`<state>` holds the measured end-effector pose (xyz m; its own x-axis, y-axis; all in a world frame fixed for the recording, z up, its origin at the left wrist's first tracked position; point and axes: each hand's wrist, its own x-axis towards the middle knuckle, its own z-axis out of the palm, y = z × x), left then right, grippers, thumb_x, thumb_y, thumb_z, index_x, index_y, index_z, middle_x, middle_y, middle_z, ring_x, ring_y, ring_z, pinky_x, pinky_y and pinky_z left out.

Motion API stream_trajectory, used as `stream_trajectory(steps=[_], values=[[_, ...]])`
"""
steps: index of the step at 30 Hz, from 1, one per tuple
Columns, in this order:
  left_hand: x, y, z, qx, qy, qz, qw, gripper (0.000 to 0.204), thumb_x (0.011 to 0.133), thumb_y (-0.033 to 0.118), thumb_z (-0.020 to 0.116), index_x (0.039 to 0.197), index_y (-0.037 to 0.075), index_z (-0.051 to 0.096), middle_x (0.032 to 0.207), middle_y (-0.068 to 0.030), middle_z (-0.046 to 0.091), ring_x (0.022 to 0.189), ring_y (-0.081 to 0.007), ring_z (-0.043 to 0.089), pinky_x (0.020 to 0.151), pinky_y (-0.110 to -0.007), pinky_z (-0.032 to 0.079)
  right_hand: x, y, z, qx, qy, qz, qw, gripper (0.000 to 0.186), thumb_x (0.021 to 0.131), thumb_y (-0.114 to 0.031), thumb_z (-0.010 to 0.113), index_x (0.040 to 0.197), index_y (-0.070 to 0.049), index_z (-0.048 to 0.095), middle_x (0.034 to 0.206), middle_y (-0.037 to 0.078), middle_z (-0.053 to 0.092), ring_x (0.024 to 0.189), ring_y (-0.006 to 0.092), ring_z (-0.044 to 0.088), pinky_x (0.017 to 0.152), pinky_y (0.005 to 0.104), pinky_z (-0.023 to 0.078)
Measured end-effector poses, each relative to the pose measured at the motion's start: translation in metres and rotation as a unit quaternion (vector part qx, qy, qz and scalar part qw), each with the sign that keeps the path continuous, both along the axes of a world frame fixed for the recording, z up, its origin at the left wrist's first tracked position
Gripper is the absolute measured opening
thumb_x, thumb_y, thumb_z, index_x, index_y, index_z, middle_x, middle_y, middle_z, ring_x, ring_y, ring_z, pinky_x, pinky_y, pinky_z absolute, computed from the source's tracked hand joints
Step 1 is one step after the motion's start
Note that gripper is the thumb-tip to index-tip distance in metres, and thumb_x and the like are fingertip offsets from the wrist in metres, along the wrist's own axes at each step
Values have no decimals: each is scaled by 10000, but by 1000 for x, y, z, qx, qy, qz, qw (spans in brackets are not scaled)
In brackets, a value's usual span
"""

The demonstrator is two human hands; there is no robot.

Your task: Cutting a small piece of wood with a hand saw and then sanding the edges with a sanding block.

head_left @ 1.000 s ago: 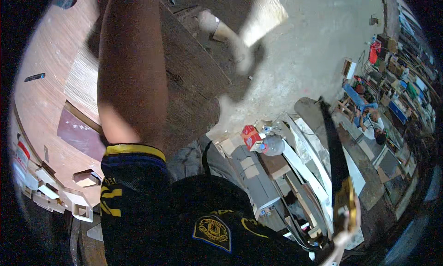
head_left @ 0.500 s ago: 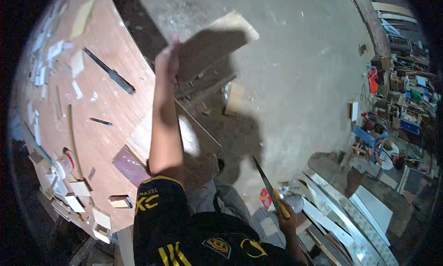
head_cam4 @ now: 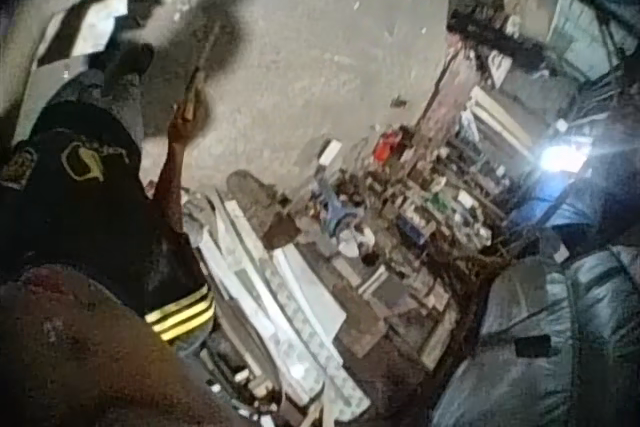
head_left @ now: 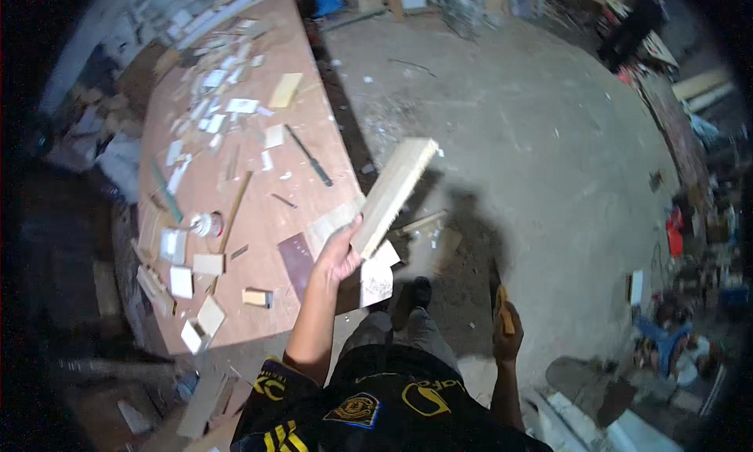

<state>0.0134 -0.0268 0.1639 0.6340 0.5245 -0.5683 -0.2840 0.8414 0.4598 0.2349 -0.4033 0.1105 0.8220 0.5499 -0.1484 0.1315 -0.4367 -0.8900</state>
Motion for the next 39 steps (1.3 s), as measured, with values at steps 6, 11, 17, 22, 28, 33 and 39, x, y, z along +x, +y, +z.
stream_trajectory(steps=[6, 11, 17, 22, 28, 33, 39], values=[[-84, -90, 49, 78, 13, 56, 995, 568, 909, 197, 639, 1376, 2, 380, 1250, -144, 570, 1078, -242, 627, 860, -384, 573, 51, 115, 52, 52, -97, 235, 966, 323, 936, -54, 539, 1248, 29, 549, 1184, 174, 617, 1060, 271, 622, 914, 346, 481], [-124, -157, 74, 174, 166, 140, 961, 555, 902, 187, 650, 1371, 81, 373, 1247, -72, 563, 1113, -179, 593, 874, -354, 552, 12, 169, 86, -57, -152, 402, 901, 396, 898, -100, 569, 1292, -75, 526, 1145, 202, 638, 990, 377, 642, 806, 398, 534], [-143, -203, 59, 285, 298, 290, 864, 347, 928, 175, 625, 1191, 45, 440, 1079, -59, 590, 967, -118, 551, 846, -272, 455, -75, 215, 45, 227, -297, 464, 803, 361, 890, -97, 574, 1251, -90, 576, 1127, 167, 650, 852, 354, 673, 687, 404, 542], [-175, -210, 45, 291, 286, 375, 833, 355, 942, 220, 615, 1195, 44, 440, 1113, -72, 575, 1004, -144, 559, 868, -309, 473, -124, 228, 8, 158, -341, 540, 753, 414, 768, -62, 587, 1179, -90, 617, 783, 150, 625, 733, 342, 628, 663, 425, 507], [-231, -183, 43, 299, 239, 368, 847, 356, 948, 232, 605, 1209, 55, 439, 1129, -66, 571, 1043, -139, 542, 920, -305, 435, -157, 253, -6, 106, -428, 520, 731, 279, 758, -63, 590, 1019, -147, 646, 729, 110, 578, 684, 311, 609, 612, 416, 490], [-285, -156, 49, 270, 210, 374, 862, 343, 939, 215, 621, 1194, 49, 463, 1136, -55, 579, 1048, -124, 522, 938, -289, 410, -182, 266, -23, 85, -446, 506, 733, 215, 783, -92, 599, 984, -136, 663, 703, 105, 567, 659, 302, 601, 580, 410, 479], [-361, -137, 48, 257, 242, 315, 881, 313, 920, 75, 564, 1216, 94, 464, 1026, -4, 551, 940, -96, 521, 756, -227, 449, -225, 274, -32, -32, -447, 529, 720, 356, 745, -75, 602, 1086, -164, 654, 781, 112, 580, 736, 300, 608, 651, 427, 485]])
